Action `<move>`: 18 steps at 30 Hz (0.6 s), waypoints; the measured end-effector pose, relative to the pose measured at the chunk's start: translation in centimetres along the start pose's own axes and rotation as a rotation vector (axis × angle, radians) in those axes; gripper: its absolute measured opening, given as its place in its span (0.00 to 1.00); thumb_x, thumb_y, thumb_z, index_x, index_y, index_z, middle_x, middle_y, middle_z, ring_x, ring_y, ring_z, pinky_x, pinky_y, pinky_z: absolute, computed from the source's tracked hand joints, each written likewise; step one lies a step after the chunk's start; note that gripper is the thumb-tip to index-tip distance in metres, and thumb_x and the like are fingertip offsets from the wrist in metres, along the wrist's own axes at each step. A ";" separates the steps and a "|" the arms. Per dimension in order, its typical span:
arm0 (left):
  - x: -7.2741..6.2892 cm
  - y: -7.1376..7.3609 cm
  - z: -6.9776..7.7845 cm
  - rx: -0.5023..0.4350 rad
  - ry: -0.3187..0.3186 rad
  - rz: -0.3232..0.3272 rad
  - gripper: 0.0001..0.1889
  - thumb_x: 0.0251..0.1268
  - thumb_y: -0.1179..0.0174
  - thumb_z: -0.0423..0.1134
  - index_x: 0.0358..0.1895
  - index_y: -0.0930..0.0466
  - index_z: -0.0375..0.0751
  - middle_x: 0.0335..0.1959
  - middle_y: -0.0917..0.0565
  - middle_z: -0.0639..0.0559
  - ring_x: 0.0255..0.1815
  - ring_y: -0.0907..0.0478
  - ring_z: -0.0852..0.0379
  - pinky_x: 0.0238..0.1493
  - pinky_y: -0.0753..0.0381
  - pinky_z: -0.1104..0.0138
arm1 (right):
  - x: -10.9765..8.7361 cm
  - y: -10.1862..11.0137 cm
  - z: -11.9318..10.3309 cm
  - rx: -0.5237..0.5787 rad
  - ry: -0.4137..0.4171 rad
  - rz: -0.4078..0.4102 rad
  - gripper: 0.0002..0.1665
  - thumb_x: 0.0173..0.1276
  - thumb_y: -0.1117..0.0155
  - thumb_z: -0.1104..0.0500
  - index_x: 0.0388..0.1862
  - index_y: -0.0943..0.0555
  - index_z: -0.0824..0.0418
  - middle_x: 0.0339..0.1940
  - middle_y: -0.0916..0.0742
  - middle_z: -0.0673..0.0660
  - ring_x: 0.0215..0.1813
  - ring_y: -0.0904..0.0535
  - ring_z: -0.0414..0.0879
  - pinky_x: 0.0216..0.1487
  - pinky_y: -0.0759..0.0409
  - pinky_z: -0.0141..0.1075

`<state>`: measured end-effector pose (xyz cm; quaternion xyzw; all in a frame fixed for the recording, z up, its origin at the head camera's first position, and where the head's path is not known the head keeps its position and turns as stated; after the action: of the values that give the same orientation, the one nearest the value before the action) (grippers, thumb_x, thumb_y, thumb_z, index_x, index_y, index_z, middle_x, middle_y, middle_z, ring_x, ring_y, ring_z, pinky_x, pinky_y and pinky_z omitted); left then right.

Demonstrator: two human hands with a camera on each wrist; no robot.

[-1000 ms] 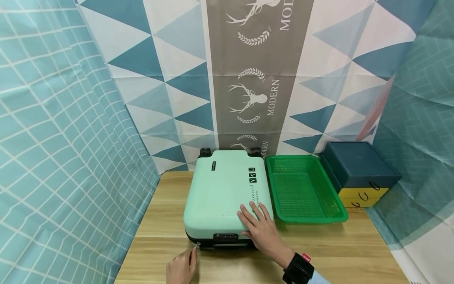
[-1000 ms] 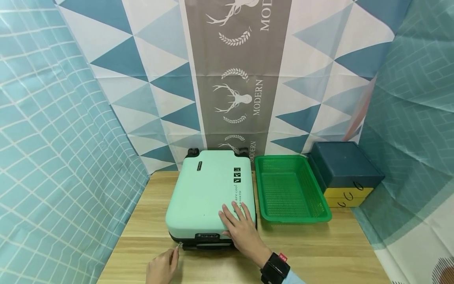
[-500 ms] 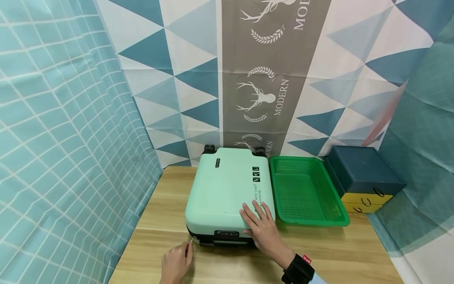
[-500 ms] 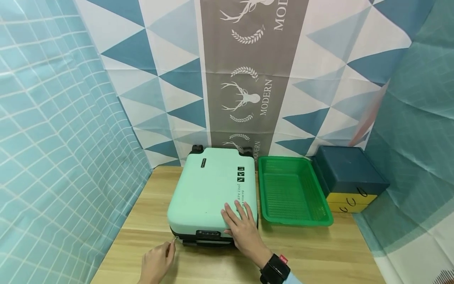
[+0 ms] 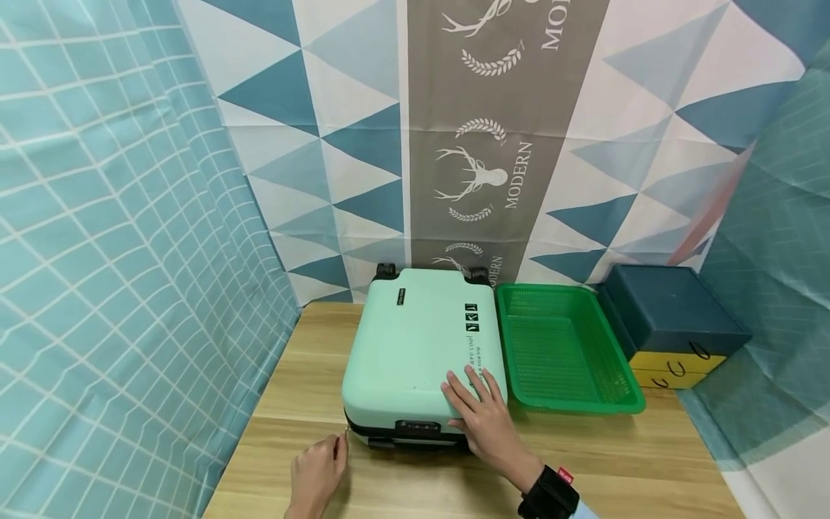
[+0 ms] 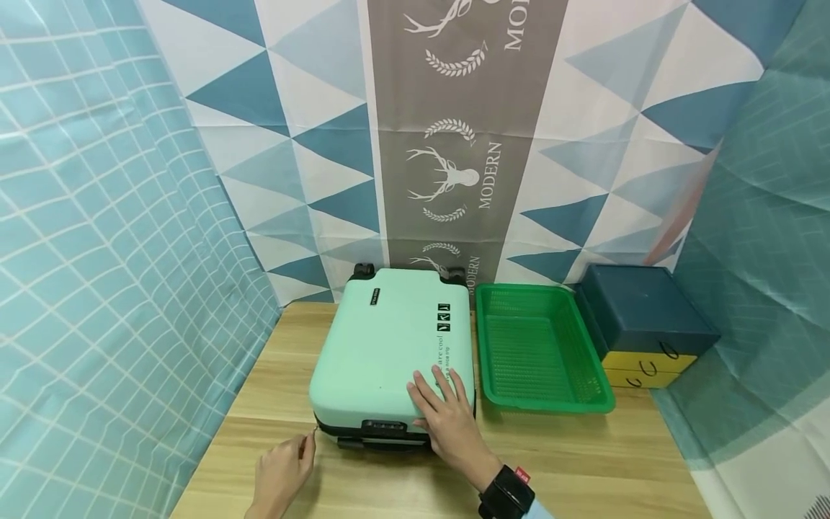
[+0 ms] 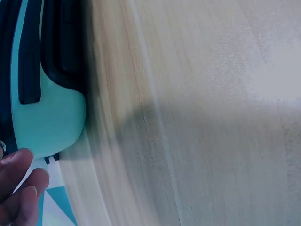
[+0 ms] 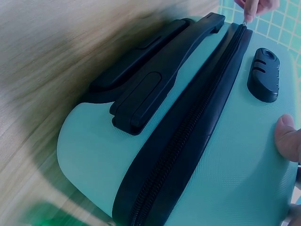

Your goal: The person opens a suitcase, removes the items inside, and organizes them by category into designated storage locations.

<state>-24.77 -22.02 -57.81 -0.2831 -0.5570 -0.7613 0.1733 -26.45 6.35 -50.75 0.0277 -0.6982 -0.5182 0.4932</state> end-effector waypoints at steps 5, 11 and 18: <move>0.3 -0.2 -0.4 0.007 0.010 0.002 0.25 0.56 0.36 0.33 0.11 0.43 0.52 0.09 0.44 0.63 0.11 0.50 0.66 0.11 0.50 0.70 | 0.0 0.0 0.1 0.017 -0.013 -0.013 0.32 0.78 0.56 0.44 0.68 0.25 0.63 0.68 0.24 0.61 0.69 0.33 0.68 0.65 0.41 0.65; 1.7 -0.8 -1.1 0.007 0.004 0.007 0.27 0.57 0.34 0.32 0.11 0.44 0.52 0.09 0.47 0.64 0.10 0.52 0.67 0.11 0.52 0.71 | 0.1 0.1 0.2 0.026 -0.014 0.008 0.32 0.79 0.57 0.44 0.68 0.24 0.63 0.68 0.23 0.61 0.69 0.32 0.68 0.65 0.40 0.65; 2.7 -1.8 -2.1 0.004 -0.003 -0.044 0.27 0.61 0.35 0.33 0.11 0.43 0.52 0.07 0.44 0.62 0.08 0.48 0.64 0.11 0.48 0.68 | 0.0 0.2 0.1 0.013 0.004 0.021 0.31 0.78 0.55 0.45 0.67 0.24 0.63 0.68 0.23 0.61 0.68 0.32 0.67 0.65 0.39 0.64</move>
<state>-28.45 -23.26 -57.95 -0.2717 -0.5648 -0.7634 0.1563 -26.39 6.51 -50.64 0.0247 -0.7008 -0.5082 0.4999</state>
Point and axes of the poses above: each hand's wrist, its own x-axis towards the middle knuckle, its own y-axis out of the back of the hand, z = x × y, the point moved 8 cm from there along x, towards the middle knuckle
